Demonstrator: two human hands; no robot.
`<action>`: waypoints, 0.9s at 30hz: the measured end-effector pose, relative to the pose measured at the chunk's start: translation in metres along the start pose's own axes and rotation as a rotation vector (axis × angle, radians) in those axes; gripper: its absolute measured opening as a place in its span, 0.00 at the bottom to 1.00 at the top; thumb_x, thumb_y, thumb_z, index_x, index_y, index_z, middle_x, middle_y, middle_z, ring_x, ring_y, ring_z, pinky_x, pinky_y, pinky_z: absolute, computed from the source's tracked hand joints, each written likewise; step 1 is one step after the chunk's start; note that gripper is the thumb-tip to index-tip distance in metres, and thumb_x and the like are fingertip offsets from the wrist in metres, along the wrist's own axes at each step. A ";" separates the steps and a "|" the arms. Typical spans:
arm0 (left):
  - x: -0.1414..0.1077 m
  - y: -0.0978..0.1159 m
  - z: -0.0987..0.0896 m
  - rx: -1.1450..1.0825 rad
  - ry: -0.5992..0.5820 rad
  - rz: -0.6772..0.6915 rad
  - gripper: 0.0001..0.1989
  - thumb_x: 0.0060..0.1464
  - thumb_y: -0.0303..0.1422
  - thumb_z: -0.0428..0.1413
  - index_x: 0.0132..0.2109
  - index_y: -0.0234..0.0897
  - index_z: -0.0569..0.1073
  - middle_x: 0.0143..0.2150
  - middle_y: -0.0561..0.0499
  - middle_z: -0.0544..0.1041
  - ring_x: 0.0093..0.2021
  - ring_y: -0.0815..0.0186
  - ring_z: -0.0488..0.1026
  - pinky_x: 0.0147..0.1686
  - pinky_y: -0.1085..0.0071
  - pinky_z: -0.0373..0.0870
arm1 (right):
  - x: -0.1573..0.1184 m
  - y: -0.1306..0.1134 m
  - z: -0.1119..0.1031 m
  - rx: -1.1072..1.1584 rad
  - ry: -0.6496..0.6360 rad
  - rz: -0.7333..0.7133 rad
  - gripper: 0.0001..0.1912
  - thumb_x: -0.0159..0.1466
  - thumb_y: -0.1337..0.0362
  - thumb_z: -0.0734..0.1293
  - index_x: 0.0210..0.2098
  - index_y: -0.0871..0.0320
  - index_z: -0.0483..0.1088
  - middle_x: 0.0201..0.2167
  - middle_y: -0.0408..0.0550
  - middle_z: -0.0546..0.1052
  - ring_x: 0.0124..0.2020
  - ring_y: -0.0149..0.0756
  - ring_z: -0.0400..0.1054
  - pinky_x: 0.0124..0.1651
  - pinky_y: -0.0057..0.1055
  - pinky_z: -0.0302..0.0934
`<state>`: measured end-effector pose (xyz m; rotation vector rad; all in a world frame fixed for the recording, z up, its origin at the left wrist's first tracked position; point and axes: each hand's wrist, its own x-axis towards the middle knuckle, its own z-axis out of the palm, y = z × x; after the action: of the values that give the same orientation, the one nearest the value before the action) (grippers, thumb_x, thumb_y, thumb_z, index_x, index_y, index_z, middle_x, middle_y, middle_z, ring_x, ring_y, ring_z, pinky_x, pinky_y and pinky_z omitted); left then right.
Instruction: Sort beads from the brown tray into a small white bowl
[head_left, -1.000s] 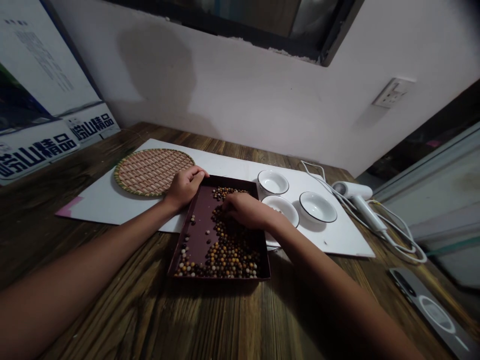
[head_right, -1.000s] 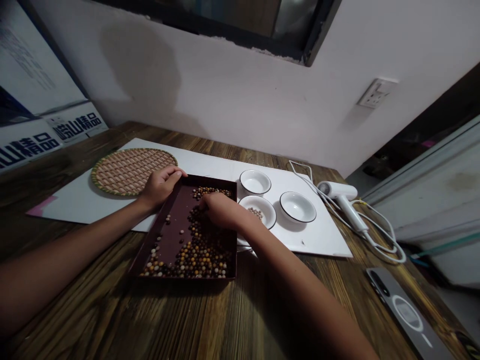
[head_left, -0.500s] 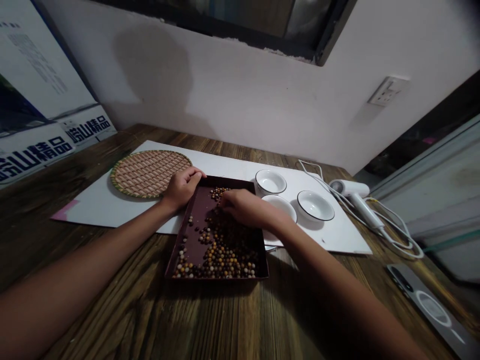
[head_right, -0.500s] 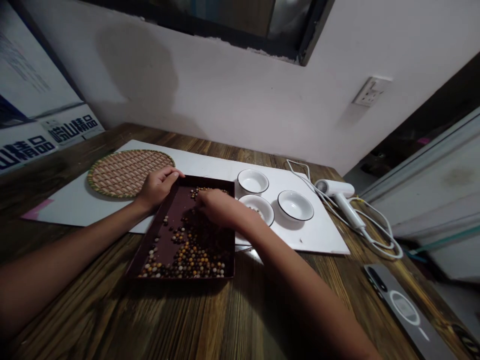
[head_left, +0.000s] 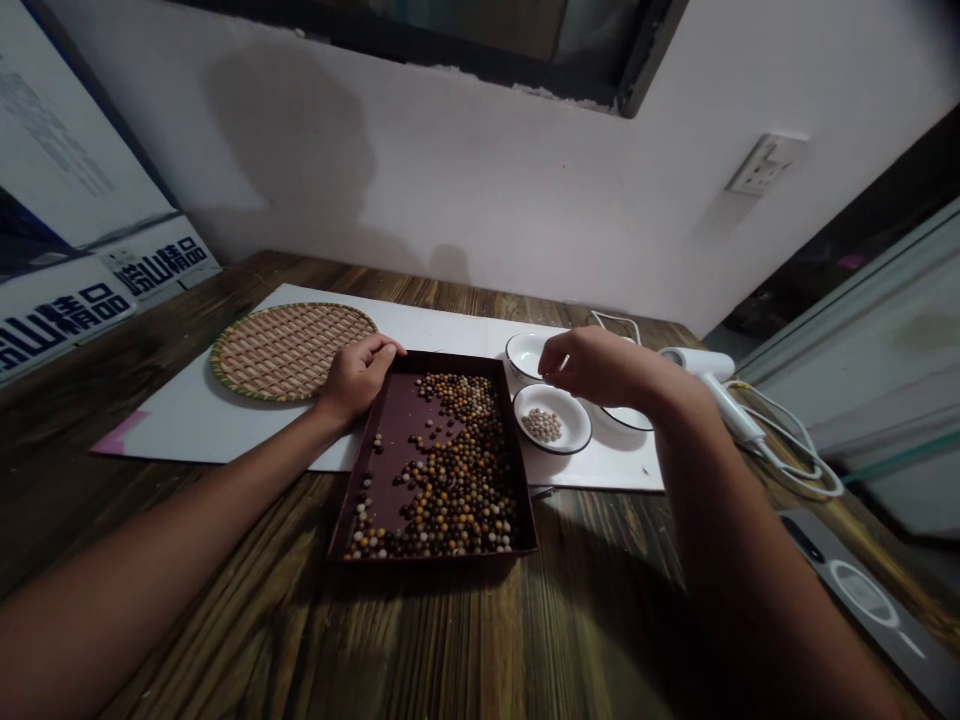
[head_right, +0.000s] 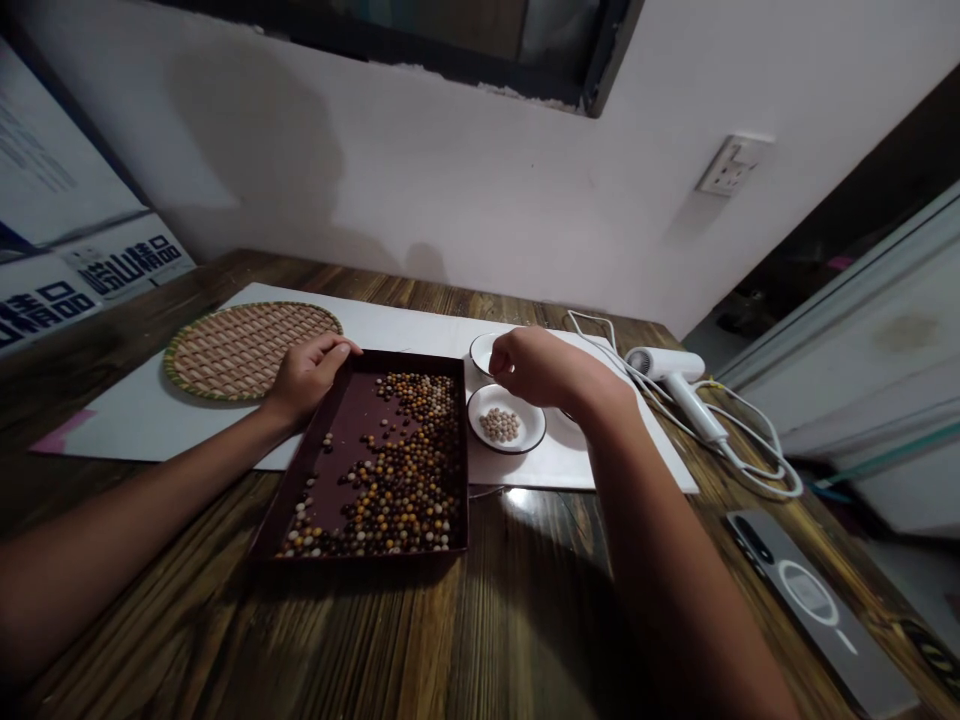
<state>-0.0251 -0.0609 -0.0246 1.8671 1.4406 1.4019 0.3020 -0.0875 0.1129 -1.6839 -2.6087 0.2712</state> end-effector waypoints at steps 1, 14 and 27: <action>0.000 0.000 0.000 -0.002 0.001 -0.004 0.16 0.61 0.39 0.50 0.41 0.35 0.80 0.28 0.52 0.75 0.28 0.67 0.68 0.26 0.73 0.60 | 0.000 0.000 0.000 -0.005 0.004 0.013 0.11 0.58 0.67 0.66 0.38 0.54 0.78 0.36 0.45 0.81 0.31 0.32 0.71 0.34 0.29 0.60; -0.001 0.002 0.000 0.011 0.005 -0.039 0.17 0.61 0.40 0.50 0.41 0.35 0.80 0.26 0.53 0.72 0.25 0.68 0.64 0.25 0.72 0.58 | -0.017 -0.004 -0.018 -0.029 -0.112 0.271 0.19 0.57 0.72 0.68 0.47 0.53 0.79 0.34 0.47 0.81 0.29 0.35 0.72 0.29 0.30 0.60; 0.000 -0.001 0.000 0.002 0.001 -0.026 0.17 0.60 0.41 0.51 0.40 0.36 0.80 0.27 0.53 0.73 0.26 0.68 0.65 0.25 0.72 0.58 | -0.015 0.005 -0.011 -0.036 -0.117 0.210 0.23 0.56 0.73 0.67 0.49 0.51 0.79 0.40 0.47 0.82 0.33 0.36 0.74 0.33 0.30 0.64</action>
<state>-0.0258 -0.0605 -0.0252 1.8428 1.4625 1.3895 0.3140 -0.0979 0.1242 -2.0166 -2.5290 0.3402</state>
